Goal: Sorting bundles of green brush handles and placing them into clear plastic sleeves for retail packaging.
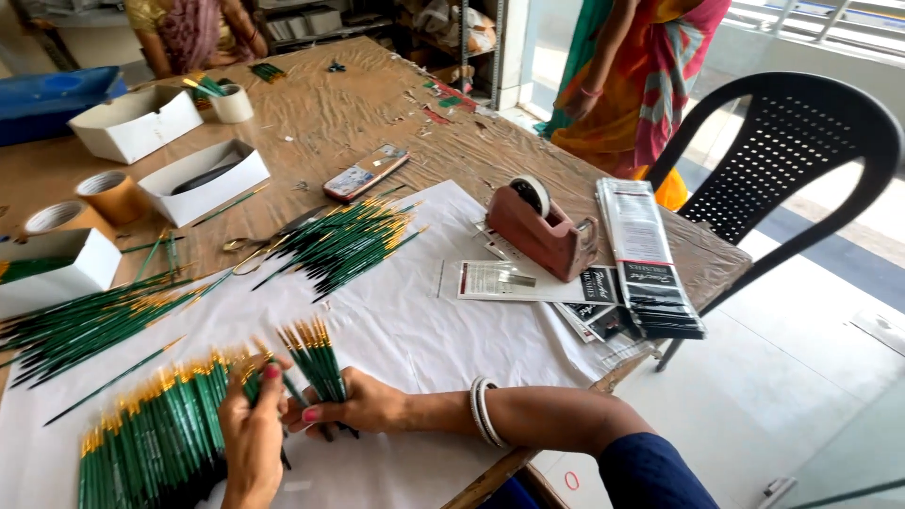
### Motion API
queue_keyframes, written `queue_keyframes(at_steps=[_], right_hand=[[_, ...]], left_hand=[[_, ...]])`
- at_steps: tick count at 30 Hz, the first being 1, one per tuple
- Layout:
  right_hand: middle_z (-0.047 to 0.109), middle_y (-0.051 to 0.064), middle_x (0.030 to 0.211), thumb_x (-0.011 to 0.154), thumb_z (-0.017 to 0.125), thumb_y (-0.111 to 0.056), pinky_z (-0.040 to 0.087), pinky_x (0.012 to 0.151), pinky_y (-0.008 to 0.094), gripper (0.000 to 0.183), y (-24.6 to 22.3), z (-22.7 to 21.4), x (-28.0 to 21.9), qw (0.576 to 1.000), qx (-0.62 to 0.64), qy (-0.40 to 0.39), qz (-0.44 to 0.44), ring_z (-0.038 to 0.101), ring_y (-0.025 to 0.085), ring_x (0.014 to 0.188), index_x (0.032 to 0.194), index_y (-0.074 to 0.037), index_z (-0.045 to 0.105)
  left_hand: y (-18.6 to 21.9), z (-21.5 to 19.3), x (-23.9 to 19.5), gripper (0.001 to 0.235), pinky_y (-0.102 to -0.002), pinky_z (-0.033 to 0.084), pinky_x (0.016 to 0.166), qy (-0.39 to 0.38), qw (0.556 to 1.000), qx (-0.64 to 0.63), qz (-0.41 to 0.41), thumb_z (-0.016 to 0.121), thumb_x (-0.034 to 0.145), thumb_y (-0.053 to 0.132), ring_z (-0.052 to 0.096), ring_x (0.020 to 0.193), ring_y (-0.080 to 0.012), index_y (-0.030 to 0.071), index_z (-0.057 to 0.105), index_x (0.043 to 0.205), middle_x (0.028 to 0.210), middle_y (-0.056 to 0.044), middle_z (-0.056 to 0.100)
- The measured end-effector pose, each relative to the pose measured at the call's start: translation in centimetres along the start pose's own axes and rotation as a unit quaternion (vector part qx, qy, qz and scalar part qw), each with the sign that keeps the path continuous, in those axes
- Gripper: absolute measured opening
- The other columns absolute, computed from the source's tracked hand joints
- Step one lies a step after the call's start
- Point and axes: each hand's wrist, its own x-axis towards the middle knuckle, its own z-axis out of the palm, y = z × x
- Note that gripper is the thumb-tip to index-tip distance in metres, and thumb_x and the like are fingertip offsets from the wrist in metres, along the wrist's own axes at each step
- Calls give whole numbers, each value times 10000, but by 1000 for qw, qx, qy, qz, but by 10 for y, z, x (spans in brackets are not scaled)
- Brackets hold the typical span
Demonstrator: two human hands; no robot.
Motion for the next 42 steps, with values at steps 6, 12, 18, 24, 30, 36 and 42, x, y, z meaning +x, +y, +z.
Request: queue_keyframes(at_steps=[6, 12, 18, 24, 30, 36, 42], right_hand=[[699, 141, 1261, 1101, 597, -177, 578, 1008, 336, 335, 13, -5, 1, 999, 31, -3, 12, 675, 178, 1157, 1337, 58, 634], [695, 109, 1051, 1065, 647, -216, 519, 818, 327, 320, 16, -9, 0, 997, -48, -1, 53, 611, 168, 938, 1264, 30, 698], [723, 76, 1081, 1041, 623, -219, 556, 884, 324, 322, 23, -14, 7, 999, -18, -9, 46, 660, 145, 987, 1254, 18, 668], [675, 105, 1237, 1044, 569, -182, 522, 1030, 396, 372, 33, -23, 4, 996, 39, -20, 83, 640, 203, 1145, 1343, 39, 589], [633, 96, 1343, 1024, 531, -170, 495, 1114, 430, 401, 15, -16, 1, 996, 33, -34, 82, 615, 233, 1254, 1383, 9, 526], [653, 121, 1318, 1028, 537, -192, 506, 1101, 448, 389, 33, -24, 8, 996, 43, -4, 79, 636, 256, 1228, 1357, 16, 551], [656, 72, 1016, 1042, 522, -286, 526, 835, 339, 365, -7, -17, 9, 998, 4, 49, 31, 640, 172, 914, 1189, 25, 644]], left_hand=[[9, 4, 5, 152, -211, 320, 455, 0, 989, -147, 3, 569, 1062, 217, 430, 530, -15, 72, 602, 1033, 787, 84, 570], [20, 15, -6, 177, -237, 334, 418, -22, 998, -49, -45, 781, 867, 102, 443, 541, -29, -11, 700, 977, 705, 55, 562], [3, 11, -3, 186, -214, 461, 600, -6, 999, -34, 41, 732, 946, 177, 537, 698, -32, -4, 711, 986, 799, 55, 649], [-11, 1, 0, 267, -236, 435, 562, -54, 991, -117, 30, 686, 1059, 275, 533, 634, -67, 12, 649, 1038, 755, 41, 629], [-1, 10, 0, 210, -221, 431, 572, -92, 992, -38, 78, 823, 914, 176, 492, 664, -18, 19, 719, 1008, 754, 76, 594], [20, 14, -8, 172, -242, 433, 511, -66, 994, -91, -2, 728, 951, 232, 507, 579, -32, 61, 727, 961, 704, 64, 599], [56, 11, -29, 321, -245, 361, 460, 8, 990, -101, 95, 606, 1030, 333, 421, 504, -34, 128, 520, 799, 613, 72, 493]])
